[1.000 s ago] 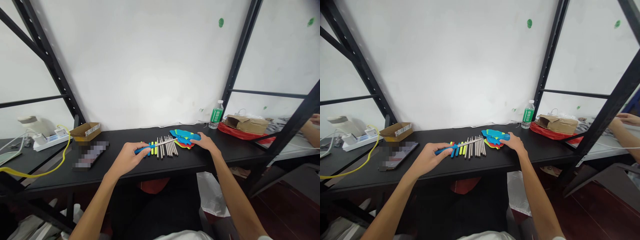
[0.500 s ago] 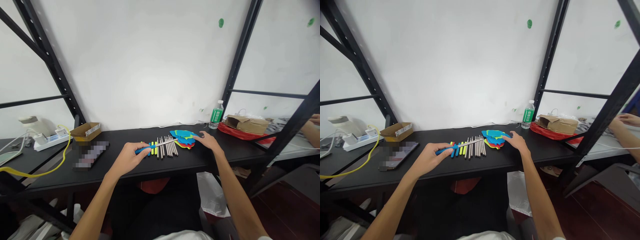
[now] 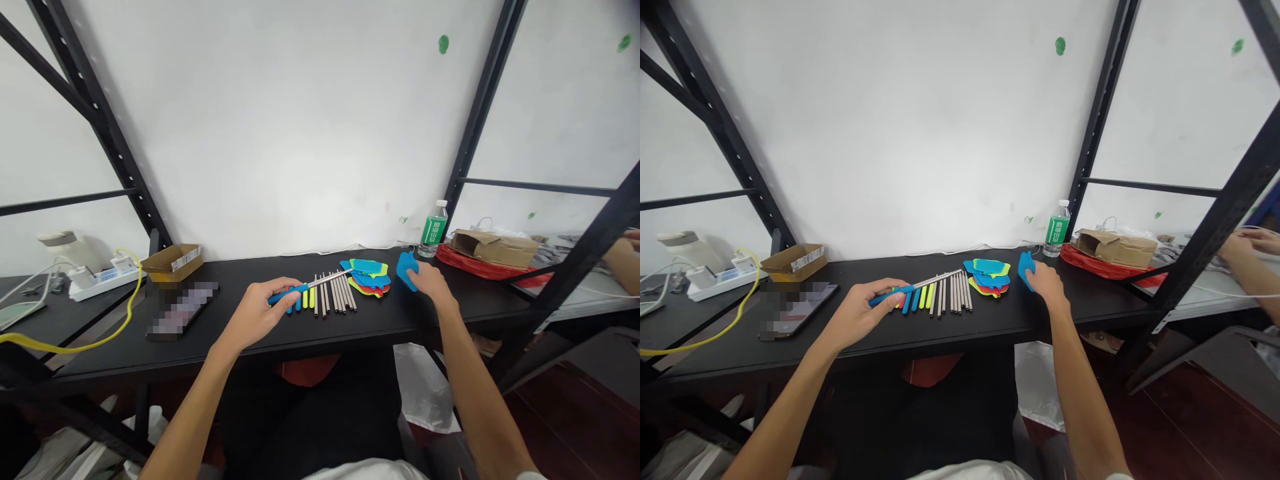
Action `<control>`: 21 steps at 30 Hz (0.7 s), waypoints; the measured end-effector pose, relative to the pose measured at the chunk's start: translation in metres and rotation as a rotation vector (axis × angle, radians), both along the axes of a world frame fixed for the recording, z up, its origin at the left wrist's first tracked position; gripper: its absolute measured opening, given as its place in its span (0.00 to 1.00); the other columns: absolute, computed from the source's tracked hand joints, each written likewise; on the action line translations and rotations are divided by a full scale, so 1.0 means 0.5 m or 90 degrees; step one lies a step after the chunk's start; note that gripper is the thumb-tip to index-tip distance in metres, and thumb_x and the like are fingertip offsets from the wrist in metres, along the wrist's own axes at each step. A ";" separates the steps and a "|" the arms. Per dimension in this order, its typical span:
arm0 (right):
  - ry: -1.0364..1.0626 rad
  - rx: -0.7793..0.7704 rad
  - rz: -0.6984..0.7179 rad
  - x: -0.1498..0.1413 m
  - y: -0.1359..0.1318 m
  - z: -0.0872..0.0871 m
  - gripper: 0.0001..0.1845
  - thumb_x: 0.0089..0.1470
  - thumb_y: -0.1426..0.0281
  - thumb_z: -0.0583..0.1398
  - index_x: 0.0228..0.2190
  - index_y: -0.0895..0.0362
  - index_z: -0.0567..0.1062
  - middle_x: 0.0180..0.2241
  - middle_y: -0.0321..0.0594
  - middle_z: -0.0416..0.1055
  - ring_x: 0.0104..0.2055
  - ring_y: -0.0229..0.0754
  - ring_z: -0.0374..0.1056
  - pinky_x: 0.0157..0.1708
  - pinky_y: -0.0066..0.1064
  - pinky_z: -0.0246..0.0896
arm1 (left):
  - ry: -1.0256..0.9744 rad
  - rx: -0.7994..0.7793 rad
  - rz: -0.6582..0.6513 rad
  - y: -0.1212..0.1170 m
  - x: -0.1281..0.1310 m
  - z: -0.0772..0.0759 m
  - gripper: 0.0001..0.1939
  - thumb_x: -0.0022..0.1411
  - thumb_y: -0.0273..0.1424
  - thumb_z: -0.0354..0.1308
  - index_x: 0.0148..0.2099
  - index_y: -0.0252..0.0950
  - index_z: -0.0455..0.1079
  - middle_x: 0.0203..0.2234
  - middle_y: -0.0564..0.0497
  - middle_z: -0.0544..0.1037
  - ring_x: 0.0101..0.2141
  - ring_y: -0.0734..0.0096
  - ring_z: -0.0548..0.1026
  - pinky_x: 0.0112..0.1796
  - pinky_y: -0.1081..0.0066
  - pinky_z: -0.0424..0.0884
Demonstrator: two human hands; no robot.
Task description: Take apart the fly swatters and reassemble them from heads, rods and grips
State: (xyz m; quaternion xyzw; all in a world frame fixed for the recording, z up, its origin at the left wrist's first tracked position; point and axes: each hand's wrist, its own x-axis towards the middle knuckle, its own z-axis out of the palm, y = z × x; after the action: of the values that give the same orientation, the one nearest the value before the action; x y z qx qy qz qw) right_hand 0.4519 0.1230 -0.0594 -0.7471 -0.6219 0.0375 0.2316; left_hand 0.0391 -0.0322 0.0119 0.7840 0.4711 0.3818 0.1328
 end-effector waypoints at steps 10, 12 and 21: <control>0.002 0.064 -0.039 0.044 -0.001 0.007 0.24 0.56 0.56 0.56 0.49 0.52 0.78 0.45 0.52 0.77 0.48 0.58 0.73 0.41 0.40 0.66 | -0.047 0.039 0.025 -0.004 0.002 0.004 0.13 0.67 0.40 0.54 0.49 0.41 0.71 0.34 0.52 0.78 0.35 0.67 0.76 0.36 0.71 0.69; 0.002 0.044 -0.029 0.050 0.005 -0.002 0.22 0.55 0.57 0.58 0.47 0.52 0.78 0.44 0.51 0.77 0.47 0.57 0.73 0.41 0.39 0.66 | -0.051 0.043 0.038 -0.002 0.000 0.003 0.12 0.67 0.39 0.54 0.48 0.41 0.70 0.34 0.52 0.78 0.36 0.67 0.76 0.37 0.71 0.69; -0.004 -0.005 0.002 0.065 0.018 -0.023 0.18 0.48 0.58 0.64 0.37 0.57 0.80 0.35 0.50 0.78 0.39 0.54 0.75 0.35 0.34 0.64 | 0.019 0.049 0.087 0.017 -0.017 -0.012 0.20 0.69 0.45 0.49 0.53 0.41 0.72 0.38 0.51 0.80 0.35 0.66 0.75 0.34 0.71 0.68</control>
State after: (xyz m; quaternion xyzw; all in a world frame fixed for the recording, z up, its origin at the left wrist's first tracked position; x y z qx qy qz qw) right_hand 0.4842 0.1318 -0.0711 -0.7470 -0.6239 0.0382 0.2265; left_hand 0.0308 -0.0238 0.0058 0.7603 0.5103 0.3959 0.0689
